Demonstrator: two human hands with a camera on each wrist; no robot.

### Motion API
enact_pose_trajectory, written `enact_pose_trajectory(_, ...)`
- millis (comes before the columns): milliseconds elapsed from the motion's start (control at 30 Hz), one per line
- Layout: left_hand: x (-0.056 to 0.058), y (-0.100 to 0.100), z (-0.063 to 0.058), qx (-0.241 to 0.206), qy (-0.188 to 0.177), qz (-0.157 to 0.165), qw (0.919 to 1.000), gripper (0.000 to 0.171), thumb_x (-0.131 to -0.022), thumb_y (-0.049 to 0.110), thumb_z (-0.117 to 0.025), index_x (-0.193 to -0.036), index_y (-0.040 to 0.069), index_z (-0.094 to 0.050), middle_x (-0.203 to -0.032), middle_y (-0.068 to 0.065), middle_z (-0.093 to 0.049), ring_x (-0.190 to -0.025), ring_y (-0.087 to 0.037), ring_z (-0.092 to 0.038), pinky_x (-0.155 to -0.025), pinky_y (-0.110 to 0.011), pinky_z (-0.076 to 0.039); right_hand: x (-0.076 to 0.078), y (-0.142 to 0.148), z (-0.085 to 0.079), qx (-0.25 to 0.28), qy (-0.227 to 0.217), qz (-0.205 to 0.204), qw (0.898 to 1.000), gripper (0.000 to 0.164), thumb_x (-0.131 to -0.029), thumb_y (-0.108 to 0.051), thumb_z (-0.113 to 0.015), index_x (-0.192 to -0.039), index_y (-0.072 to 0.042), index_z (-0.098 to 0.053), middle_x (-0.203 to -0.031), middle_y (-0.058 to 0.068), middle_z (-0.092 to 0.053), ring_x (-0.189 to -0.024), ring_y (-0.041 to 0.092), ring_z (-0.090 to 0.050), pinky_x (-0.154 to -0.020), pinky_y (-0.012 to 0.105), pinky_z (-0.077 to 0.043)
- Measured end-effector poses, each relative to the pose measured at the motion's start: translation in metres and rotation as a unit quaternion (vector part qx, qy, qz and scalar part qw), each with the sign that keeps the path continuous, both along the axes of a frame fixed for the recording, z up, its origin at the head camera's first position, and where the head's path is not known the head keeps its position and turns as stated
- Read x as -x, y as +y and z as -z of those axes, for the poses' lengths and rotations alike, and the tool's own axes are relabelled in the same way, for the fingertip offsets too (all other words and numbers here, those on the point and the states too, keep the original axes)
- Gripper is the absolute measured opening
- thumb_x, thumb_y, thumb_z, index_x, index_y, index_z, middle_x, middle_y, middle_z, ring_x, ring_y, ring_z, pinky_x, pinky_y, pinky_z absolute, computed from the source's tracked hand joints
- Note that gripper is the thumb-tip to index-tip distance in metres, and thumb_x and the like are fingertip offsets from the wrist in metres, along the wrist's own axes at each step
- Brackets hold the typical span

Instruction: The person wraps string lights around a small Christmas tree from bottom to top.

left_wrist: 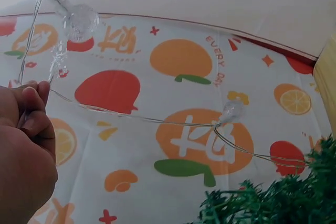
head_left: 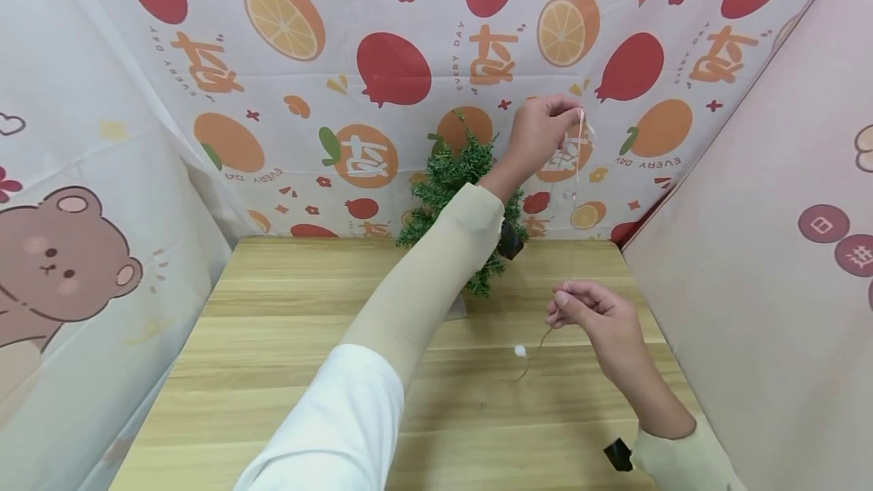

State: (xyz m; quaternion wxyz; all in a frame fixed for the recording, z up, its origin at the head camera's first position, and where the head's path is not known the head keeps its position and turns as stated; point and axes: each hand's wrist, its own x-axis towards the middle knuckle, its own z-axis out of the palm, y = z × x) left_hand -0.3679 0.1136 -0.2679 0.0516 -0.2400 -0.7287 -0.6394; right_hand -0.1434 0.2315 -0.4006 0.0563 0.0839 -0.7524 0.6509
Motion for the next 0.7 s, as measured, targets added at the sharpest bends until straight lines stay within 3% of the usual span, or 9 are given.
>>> enact_pose_trajectory(133,0.006,-0.009,-0.003,-0.022,-0.012,0.005,0.9997,0.015,-0.101,0.024,-0.063,-0.103,0.015,-0.075,-0.082,-0.003,-0.064,-0.061,-0.023,-0.053,-0.053,-0.026,-0.042,-0.001,-0.010,0.010,0.062,-0.035,-0.018,0.997,0.027,-0.100,-0.013,-0.065,-0.118,0.008,-0.064,-0.083,0.004,-0.072,-0.073,0.018,-0.072,-0.073,0.037,-0.061)
enact_pose_trajectory(300,0.014,-0.015,-0.005,-0.027,-0.033,-0.017,0.9990,0.017,-0.102,0.022,-0.062,-0.105,0.011,-0.075,-0.089,-0.004,-0.067,-0.061,-0.018,-0.052,-0.052,-0.024,-0.042,-0.003,-0.021,0.020,0.109,-0.056,-0.037,0.992,0.019,-0.100,-0.012,-0.064,-0.109,0.004,-0.067,-0.081,0.004,-0.071,-0.070,0.016,-0.070,-0.069,0.034,-0.061)
enact_pose_trajectory(533,0.028,-0.028,-0.014,-0.064,-0.045,-0.039,0.9962,0.018,-0.100,0.018,-0.065,-0.107,0.005,-0.075,-0.097,-0.005,-0.072,-0.056,-0.012,-0.048,-0.055,-0.022,-0.041,-0.005,-0.025,0.018,0.080,-0.032,-0.032,0.996,0.016,-0.101,-0.014,-0.063,-0.106,0.000,-0.070,-0.083,0.002,-0.073,-0.069,0.016,-0.072,-0.070,0.036,-0.061)
enact_pose_trajectory(700,0.038,-0.037,-0.026,-0.038,-0.041,-0.079,0.9953,0.017,-0.099,0.020,-0.067,-0.106,0.007,-0.076,-0.101,-0.002,-0.072,-0.070,-0.011,-0.056,-0.065,-0.022,-0.046,-0.006,-0.023,0.011,0.061,-0.007,-0.005,0.998,0.022,-0.101,-0.016,-0.063,-0.107,0.004,-0.069,-0.083,0.004,-0.073,-0.069,0.018,-0.072,-0.070,0.037,-0.061)
